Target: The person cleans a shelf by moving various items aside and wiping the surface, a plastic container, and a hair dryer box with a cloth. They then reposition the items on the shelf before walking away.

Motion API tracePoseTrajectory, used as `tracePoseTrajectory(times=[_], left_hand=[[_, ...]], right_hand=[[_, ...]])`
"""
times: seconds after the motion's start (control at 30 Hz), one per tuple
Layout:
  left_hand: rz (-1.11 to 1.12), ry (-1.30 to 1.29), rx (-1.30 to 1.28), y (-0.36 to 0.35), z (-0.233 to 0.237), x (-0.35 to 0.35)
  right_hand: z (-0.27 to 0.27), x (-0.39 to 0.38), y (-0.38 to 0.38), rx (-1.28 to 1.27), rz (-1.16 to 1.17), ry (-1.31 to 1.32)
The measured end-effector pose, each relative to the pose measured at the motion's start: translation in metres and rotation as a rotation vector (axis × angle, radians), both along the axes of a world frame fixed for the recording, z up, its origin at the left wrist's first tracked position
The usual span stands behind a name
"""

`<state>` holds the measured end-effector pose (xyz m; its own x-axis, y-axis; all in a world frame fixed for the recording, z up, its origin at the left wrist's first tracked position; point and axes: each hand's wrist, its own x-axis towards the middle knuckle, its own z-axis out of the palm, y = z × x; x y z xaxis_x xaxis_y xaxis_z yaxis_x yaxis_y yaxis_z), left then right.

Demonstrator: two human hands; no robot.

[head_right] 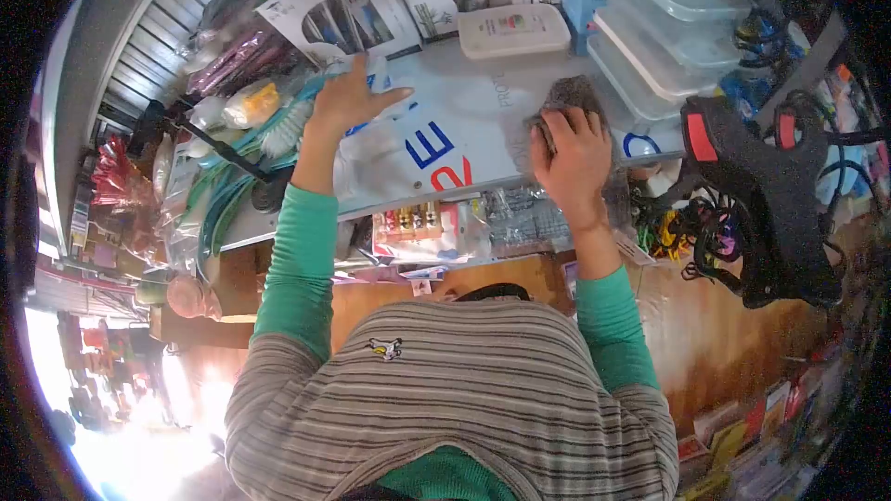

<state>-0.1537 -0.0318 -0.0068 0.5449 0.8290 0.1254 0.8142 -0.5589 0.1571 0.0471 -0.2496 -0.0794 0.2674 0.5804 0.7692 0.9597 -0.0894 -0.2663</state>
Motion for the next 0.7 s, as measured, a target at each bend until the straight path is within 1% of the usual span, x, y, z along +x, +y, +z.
tracePoseTrajectory(times=[0.03,0.07,0.1,0.17,0.2,0.3,0.33,0.37,0.43,0.5,0.57,0.6,0.63,0.7], left_hand=[[-0.053,0.008,0.01,0.001,-0.004,-0.002],[-0.094,-0.051,-0.005,0.0,-0.004,-0.002],[-0.097,-0.042,-0.012,0.002,-0.006,-0.001],[-0.403,-0.14,-0.048,0.002,-0.007,0.002],[-0.396,-0.127,-0.166,-0.006,-0.001,0.005],[-0.478,-0.169,-0.223,-0.013,0.006,0.012],[-0.455,-0.209,-0.232,-0.012,0.004,0.013],[-0.463,-0.199,-0.231,-0.009,0.003,0.013],[-0.499,-0.319,-0.161,0.0,0.005,0.011],[-0.482,-0.344,-0.177,0.009,0.013,0.008],[-0.532,-0.481,-0.211,0.014,0.022,0.004],[-0.484,-0.473,-0.218,0.012,0.029,0.004],[-0.476,-0.469,-0.223,0.015,0.026,0.004],[-0.442,-0.414,-0.037,0.018,0.026,0.01]], right_hand=[[-0.001,0.0,-0.002,-0.014,-0.004,0.003],[-0.001,0.001,-0.002,-0.015,0.001,0.001],[0.0,0.001,-0.001,-0.012,0.007,0.001],[0.0,0.001,-0.001,-0.003,0.013,0.005],[-0.001,0.001,-0.002,0.018,0.019,-0.007],[-0.003,0.003,-0.001,0.063,0.032,-0.011],[-0.003,0.004,0.0,0.071,0.023,-0.007],[-0.004,0.003,-0.001,0.068,0.023,-0.005],[-0.004,0.003,-0.002,0.067,0.018,0.002],[-0.005,0.004,-0.001,0.059,0.029,-0.002],[-0.005,0.004,-0.002,0.056,0.023,-0.001],[-0.005,0.003,-0.003,0.055,0.016,-0.008],[-0.006,0.001,-0.004,0.05,0.022,-0.002],[-0.003,0.001,-0.003,0.044,-0.001,-0.006]])
